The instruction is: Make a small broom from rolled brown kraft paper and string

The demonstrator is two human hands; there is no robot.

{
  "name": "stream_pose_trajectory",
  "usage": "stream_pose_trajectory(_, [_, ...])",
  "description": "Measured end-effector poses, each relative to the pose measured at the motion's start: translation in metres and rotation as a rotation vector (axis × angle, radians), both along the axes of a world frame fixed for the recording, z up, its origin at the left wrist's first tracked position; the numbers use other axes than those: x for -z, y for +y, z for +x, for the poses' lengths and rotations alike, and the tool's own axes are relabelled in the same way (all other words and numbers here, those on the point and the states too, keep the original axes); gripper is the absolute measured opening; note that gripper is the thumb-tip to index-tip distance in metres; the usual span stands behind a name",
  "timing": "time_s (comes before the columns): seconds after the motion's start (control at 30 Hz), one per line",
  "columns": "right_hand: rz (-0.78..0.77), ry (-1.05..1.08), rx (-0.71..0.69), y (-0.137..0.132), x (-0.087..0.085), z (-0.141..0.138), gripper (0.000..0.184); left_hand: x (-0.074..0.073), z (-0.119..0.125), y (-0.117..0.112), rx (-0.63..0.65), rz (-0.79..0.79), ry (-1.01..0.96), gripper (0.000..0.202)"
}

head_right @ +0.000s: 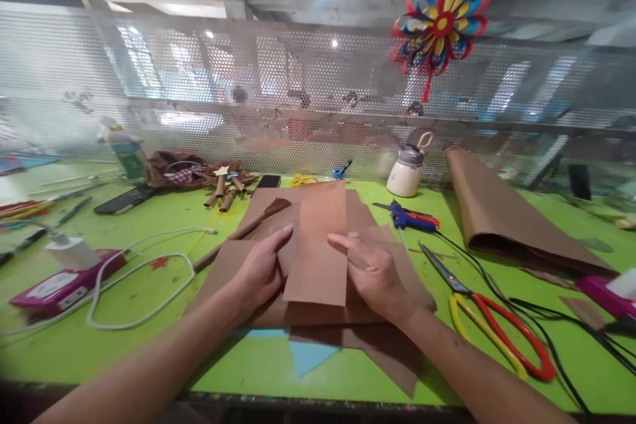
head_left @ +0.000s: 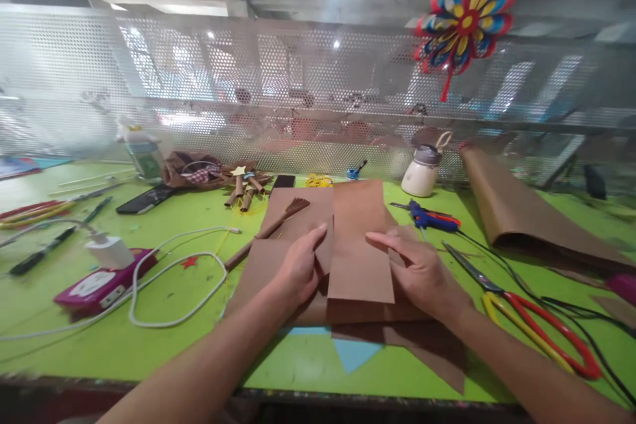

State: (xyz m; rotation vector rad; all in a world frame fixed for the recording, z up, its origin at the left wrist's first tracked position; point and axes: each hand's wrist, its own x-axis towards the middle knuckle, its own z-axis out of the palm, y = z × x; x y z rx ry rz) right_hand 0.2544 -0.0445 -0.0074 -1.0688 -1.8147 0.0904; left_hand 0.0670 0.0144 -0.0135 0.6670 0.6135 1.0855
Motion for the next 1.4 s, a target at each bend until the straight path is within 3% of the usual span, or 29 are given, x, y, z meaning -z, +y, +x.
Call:
stream_pose_trajectory(0.3, [-0.16, -0.009, -0.092, -0.01, 0.004, -0.001, 0.026, -0.004, -0.003, -0.006, 0.205, 0.153, 0.102, 0.035])
stream_pose_trajectory(0.47, [-0.279, 0.058, -0.126, -0.007, 0.006, 0.005, 0.022, -0.002, -0.003, -0.006, 0.213, 0.169, 0.128, 0.033])
stream_pose_trajectory(0.6, [-0.301, 0.198, -0.173, -0.001, 0.007, 0.008, 0.012, -0.004, -0.003, -0.007, 0.265, 0.218, 0.154, 0.033])
stream_pose_trajectory(0.7, [-0.312, 0.339, -0.199, 0.001, 0.007, 0.006, 0.016, -0.004, -0.001, -0.008, 0.285, 0.208, 0.174, 0.031])
stream_pose_trajectory(1.0, [-0.502, 0.565, -0.055, -0.003, 0.004, -0.006, 0.021, -0.002, 0.001, -0.011, 0.288, 0.182, 0.164, 0.033])
stream_pose_trajectory(1.2, [-0.529, 0.459, 0.138, -0.01, -0.012, -0.014, 0.024, 0.0, 0.001, -0.012, 0.262, 0.179, 0.147, 0.037])
stream_pose_trajectory(1.4, [-0.49, 0.421, 0.161, -0.01, -0.011, -0.013, 0.026, -0.007, 0.004, -0.019, 0.297, 0.276, 0.16, 0.044])
